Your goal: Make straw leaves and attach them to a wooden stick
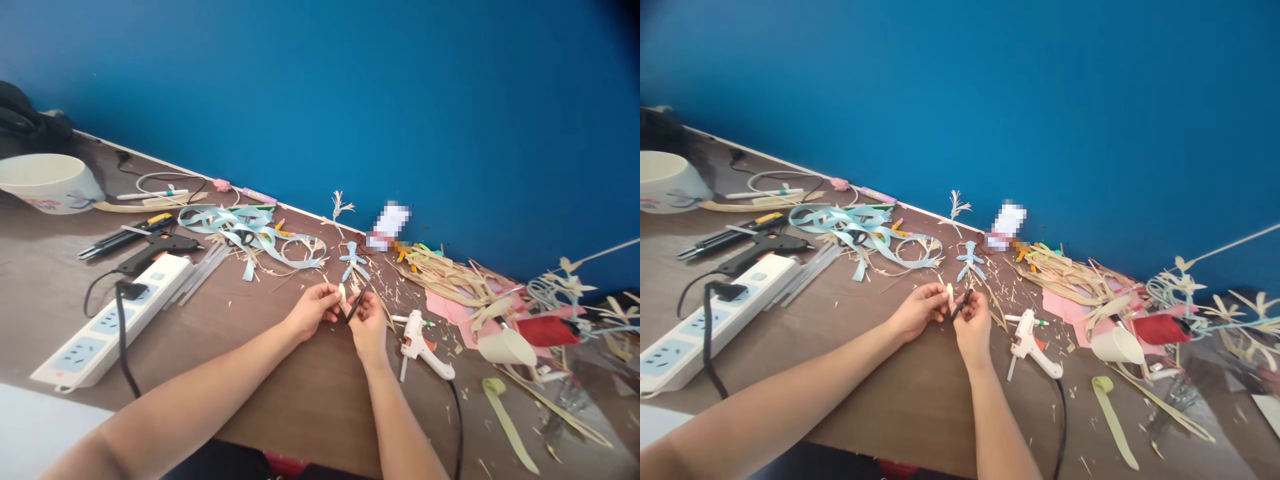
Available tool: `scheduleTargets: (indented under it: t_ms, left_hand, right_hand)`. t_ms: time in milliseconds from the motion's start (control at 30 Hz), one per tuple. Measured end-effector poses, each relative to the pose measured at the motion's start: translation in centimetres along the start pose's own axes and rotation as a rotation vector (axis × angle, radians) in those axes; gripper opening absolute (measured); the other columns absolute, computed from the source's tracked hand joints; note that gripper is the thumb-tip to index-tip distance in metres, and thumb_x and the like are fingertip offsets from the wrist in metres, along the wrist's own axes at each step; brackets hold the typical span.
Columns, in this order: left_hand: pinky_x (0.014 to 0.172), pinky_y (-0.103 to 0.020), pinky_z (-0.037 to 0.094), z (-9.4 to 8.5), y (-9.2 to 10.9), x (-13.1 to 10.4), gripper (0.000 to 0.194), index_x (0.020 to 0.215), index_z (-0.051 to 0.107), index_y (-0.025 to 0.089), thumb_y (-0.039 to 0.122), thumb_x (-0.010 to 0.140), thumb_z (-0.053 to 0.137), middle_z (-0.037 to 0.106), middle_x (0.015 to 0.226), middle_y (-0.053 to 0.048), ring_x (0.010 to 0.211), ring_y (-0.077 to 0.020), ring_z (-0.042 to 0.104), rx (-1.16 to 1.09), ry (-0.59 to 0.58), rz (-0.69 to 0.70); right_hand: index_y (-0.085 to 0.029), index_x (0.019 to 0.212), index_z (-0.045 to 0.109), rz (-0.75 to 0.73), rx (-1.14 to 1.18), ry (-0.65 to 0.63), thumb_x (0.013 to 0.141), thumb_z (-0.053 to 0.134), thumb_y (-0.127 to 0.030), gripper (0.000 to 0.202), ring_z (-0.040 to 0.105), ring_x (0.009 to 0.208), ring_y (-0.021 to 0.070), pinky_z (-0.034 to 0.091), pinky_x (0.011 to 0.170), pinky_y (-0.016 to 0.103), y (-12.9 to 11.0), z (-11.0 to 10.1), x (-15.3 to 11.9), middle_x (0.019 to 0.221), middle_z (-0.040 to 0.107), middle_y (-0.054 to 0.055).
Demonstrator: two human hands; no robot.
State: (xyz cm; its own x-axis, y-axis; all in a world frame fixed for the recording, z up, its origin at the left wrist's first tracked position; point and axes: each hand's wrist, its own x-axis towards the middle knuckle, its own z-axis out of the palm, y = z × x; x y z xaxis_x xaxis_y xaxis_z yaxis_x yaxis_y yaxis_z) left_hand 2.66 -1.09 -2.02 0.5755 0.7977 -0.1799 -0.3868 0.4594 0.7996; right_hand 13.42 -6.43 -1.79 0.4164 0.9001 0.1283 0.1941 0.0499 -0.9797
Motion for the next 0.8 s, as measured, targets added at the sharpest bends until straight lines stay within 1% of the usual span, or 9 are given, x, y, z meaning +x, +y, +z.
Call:
scheduleTargets:
  t_ms: [67,200,300,433,567,733,800]
  left_hand:
    - [0.042,-0.014,0.04,0.0,0.0,0.0,0.021,0.071,0.05,0.013,0.029,0.065,0.063,0.054,0.057,0.001,0.047,-0.0049,0.048,-0.031,0.001,-0.014]
    - [0.042,-0.013,0.04,0.0,-0.1,0.0,0.021,0.07,0.049,0.013,0.027,0.064,0.064,0.053,0.055,0.001,0.046,-0.0045,0.048,-0.122,-0.025,-0.047]
    - [0.042,-0.013,0.04,0.1,0.1,0.0,0.022,0.068,0.049,0.013,0.027,0.063,0.065,0.054,0.056,0.001,0.046,-0.0043,0.047,-0.141,-0.029,-0.051]
    - [0.042,-0.015,0.041,0.1,0.4,-0.1,0.021,0.068,0.051,0.013,0.026,0.061,0.065,0.054,0.058,0.001,0.047,-0.005,0.047,-0.021,0.017,-0.014]
    - [0.04,-0.014,0.04,0.1,0.7,-0.3,0.019,0.068,0.052,0.013,0.027,0.062,0.063,0.054,0.059,0.001,0.048,-0.0053,0.047,0.093,0.017,0.042]
    - [0.038,-0.014,0.039,0.1,0.7,-0.3,0.021,0.068,0.052,0.013,0.031,0.063,0.062,0.052,0.057,0.001,0.048,-0.0054,0.046,0.167,0.05,0.097]
    - [0.039,-0.014,0.039,0.0,0.8,-0.2,0.022,0.067,0.052,0.013,0.031,0.063,0.063,0.052,0.057,0.001,0.048,-0.0055,0.046,0.165,0.047,0.091]
  right_hand:
    - [-0.018,0.082,0.044,-0.01,-0.006,-0.01,0.067,0.06,-0.021,0.022,0.052,0.055,0.0092,0.044,0.051,0.022,0.0,0.2,-0.2,0.075,0.054,-0.001]
    - [-0.018,0.081,0.045,-0.013,-0.025,0.048,0.066,0.06,-0.021,0.021,0.055,0.057,0.0114,0.045,0.054,0.024,0.0,0.6,-0.4,0.072,0.056,0.0]
    - [-0.017,0.08,0.046,0.005,0.024,0.069,0.065,0.062,-0.02,0.021,0.055,0.056,0.0113,0.045,0.053,0.024,0.4,0.7,-0.3,0.07,0.056,0.0]
    - [-0.017,0.079,0.046,0.037,0.079,0.027,0.066,0.062,-0.022,0.021,0.056,0.056,0.0116,0.044,0.05,0.022,1.0,0.2,0.0,0.067,0.057,-0.001]
    - [-0.017,0.078,0.047,0.047,0.065,-0.013,0.067,0.061,-0.022,0.019,0.055,0.055,0.0114,0.042,0.048,0.021,1.1,-0.1,0.0,0.066,0.058,-0.001]
    - [-0.018,0.077,0.047,0.063,0.074,-0.031,0.065,0.062,-0.021,0.019,0.054,0.056,0.0101,0.04,0.045,0.019,0.9,-0.2,-0.1,0.068,0.057,-0.001]
    - [-0.018,0.077,0.048,0.085,0.103,-0.028,0.065,0.063,-0.023,0.02,0.054,0.056,0.0102,0.039,0.043,0.018,0.8,-0.2,-0.1,0.068,0.057,-0.001]
